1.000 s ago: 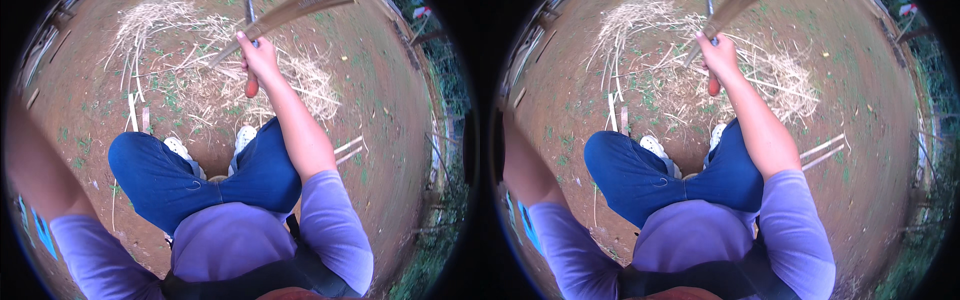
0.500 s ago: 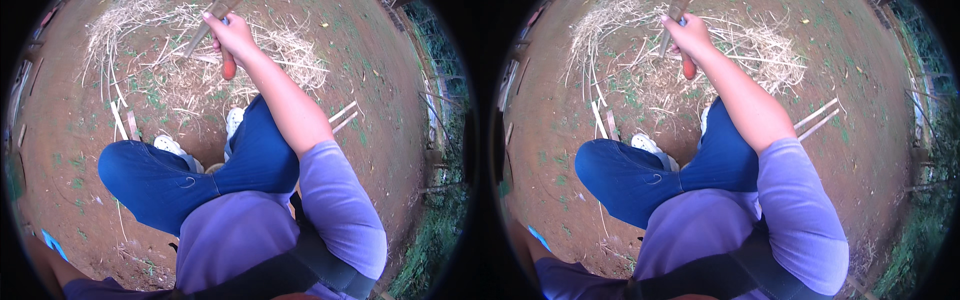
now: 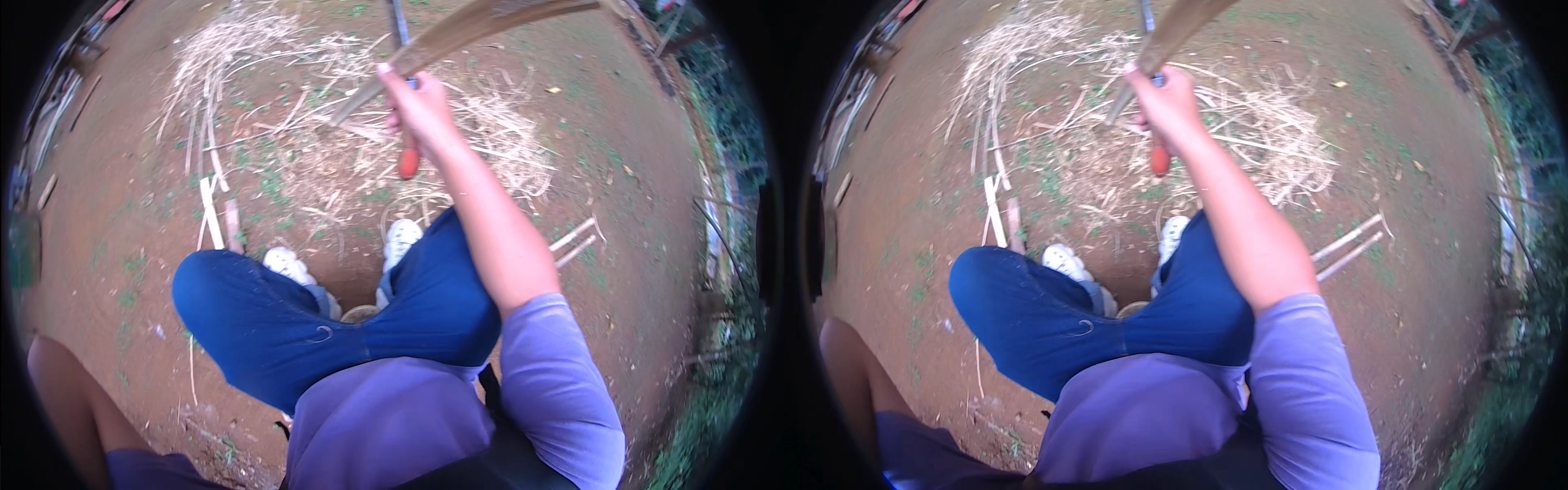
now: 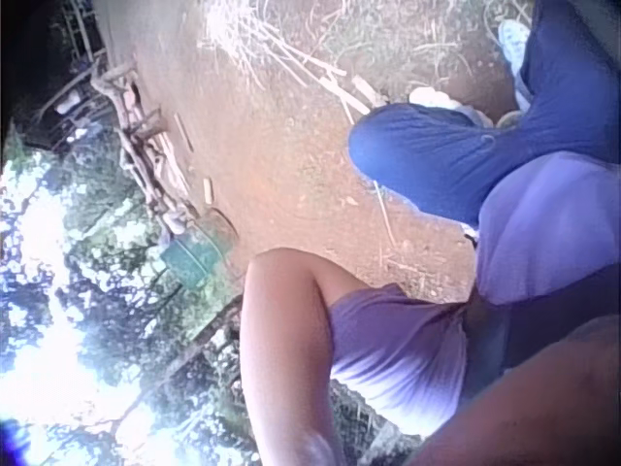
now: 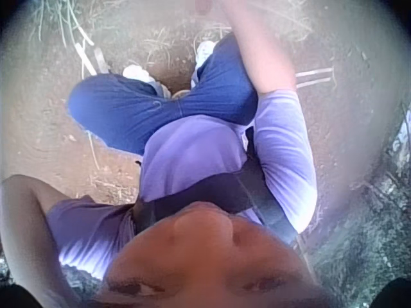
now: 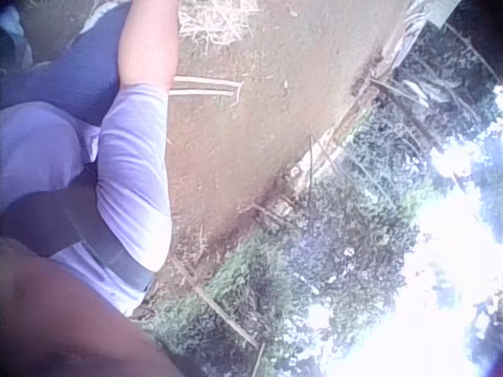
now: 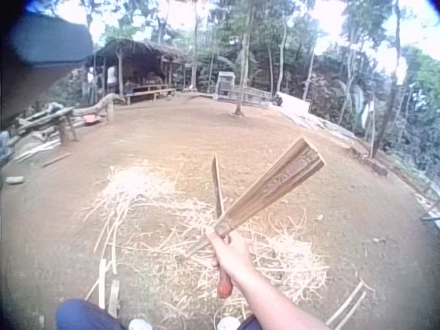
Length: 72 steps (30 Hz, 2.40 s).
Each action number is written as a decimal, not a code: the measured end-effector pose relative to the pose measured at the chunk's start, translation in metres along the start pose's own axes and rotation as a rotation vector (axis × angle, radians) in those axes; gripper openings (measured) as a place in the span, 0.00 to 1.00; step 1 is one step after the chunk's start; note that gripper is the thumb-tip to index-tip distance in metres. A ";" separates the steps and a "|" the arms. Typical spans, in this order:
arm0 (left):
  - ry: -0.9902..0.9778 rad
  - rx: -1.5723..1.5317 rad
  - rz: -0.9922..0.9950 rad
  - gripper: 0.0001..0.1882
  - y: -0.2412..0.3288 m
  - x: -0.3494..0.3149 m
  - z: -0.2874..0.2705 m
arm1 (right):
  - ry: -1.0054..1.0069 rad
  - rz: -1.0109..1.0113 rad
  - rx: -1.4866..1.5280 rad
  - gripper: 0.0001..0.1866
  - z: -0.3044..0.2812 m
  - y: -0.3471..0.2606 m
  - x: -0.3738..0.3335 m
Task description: The person shaves and smooths a long piece of bamboo using a machete, removing thin layers while holding the bamboo in their left hand.
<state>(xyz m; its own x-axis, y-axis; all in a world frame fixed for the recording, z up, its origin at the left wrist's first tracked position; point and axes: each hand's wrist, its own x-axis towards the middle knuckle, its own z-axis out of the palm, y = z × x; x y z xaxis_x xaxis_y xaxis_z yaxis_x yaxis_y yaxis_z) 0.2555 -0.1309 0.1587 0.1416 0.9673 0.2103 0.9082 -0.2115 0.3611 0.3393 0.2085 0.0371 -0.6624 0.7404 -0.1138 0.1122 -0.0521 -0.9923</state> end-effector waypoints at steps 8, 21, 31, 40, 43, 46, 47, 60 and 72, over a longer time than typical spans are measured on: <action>-0.013 -0.024 -0.021 0.39 -0.011 0.001 0.004 | -0.002 -0.030 0.015 0.21 -0.005 0.011 0.003; -0.005 -0.016 -0.018 0.42 -0.021 0.011 0.011 | -0.046 -0.040 -0.018 0.22 0.000 0.008 0.002; 0.012 -0.039 -0.004 0.44 -0.030 -0.006 0.012 | 0.013 -0.045 -0.005 0.24 -0.005 0.011 0.004; 0.016 -0.024 -0.007 0.46 -0.030 -0.007 0.015 | -0.022 -0.018 -0.027 0.25 0.000 0.007 0.003; 0.038 -0.020 0.006 0.46 -0.028 -0.005 0.008 | -0.053 -0.042 0.025 0.24 -0.003 0.008 0.003; 0.143 -0.071 -0.006 0.47 -0.031 -0.004 -0.012 | -0.013 0.007 0.000 0.23 -0.001 0.013 0.005; 0.192 -0.086 -0.006 0.47 -0.029 0.001 -0.024 | 0.003 0.003 0.003 0.23 -0.008 0.015 0.006; 1.255 -0.307 -0.231 0.50 -0.049 -0.059 -0.104 | -0.073 0.010 0.011 0.19 0.017 0.007 -0.009; 1.120 -0.527 -0.283 0.52 -0.066 -0.006 -0.050 | -0.134 -0.016 -0.060 0.19 0.024 0.007 -0.009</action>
<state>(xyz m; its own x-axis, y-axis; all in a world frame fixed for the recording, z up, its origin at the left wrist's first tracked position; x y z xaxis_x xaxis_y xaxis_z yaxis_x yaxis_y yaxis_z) 0.1744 -0.1301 0.1792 -0.6741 0.3946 0.6243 0.5493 -0.2971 0.7810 0.3280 0.1858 0.0298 -0.7569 0.6447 -0.1071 0.1419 0.0022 -0.9899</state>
